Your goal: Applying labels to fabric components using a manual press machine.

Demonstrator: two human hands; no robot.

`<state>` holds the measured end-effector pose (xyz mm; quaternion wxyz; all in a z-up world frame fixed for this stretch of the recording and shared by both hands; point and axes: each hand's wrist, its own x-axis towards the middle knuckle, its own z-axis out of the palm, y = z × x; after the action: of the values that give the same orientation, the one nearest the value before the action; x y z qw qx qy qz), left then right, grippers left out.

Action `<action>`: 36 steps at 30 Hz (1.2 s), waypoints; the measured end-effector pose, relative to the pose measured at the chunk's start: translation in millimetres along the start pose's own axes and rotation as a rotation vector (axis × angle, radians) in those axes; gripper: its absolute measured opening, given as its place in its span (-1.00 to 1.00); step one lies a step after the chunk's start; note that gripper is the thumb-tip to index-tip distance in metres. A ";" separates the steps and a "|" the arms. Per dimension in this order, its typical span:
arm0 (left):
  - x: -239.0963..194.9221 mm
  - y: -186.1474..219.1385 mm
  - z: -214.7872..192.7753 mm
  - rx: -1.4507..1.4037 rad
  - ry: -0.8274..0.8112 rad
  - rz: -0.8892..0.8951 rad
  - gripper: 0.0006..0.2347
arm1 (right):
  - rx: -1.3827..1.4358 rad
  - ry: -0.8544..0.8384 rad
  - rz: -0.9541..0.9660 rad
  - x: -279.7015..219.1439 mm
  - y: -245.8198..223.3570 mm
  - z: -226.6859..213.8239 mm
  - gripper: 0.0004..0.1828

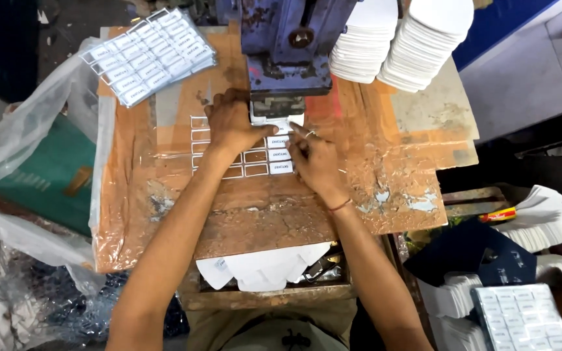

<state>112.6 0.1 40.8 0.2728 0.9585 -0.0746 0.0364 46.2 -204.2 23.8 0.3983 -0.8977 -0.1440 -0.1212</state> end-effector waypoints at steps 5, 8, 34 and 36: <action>7.1 2.1 -4.7 -0.013 -0.010 -0.026 -0.40 | 0.000 -0.021 0.022 9.8 -1.8 0.1 -0.57; 8.1 -8.9 -7.9 -0.243 -0.088 -0.018 -0.39 | 0.056 -0.072 0.105 8.6 -14.5 -5.7 -0.58; -139.3 -45.7 -38.8 -0.795 -0.168 -0.018 -0.53 | 0.184 -0.281 0.161 -63.9 -80.5 -0.6 -0.61; -139.5 -40.6 -43.2 -0.798 -0.193 -0.060 -0.55 | 0.190 -0.278 0.170 -63.9 -85.7 -2.0 -0.61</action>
<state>-19.6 74.2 41.0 0.6160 0.7781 -0.0802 -0.0933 -43.8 -161.1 62.2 0.4665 -0.8730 -0.1321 0.0521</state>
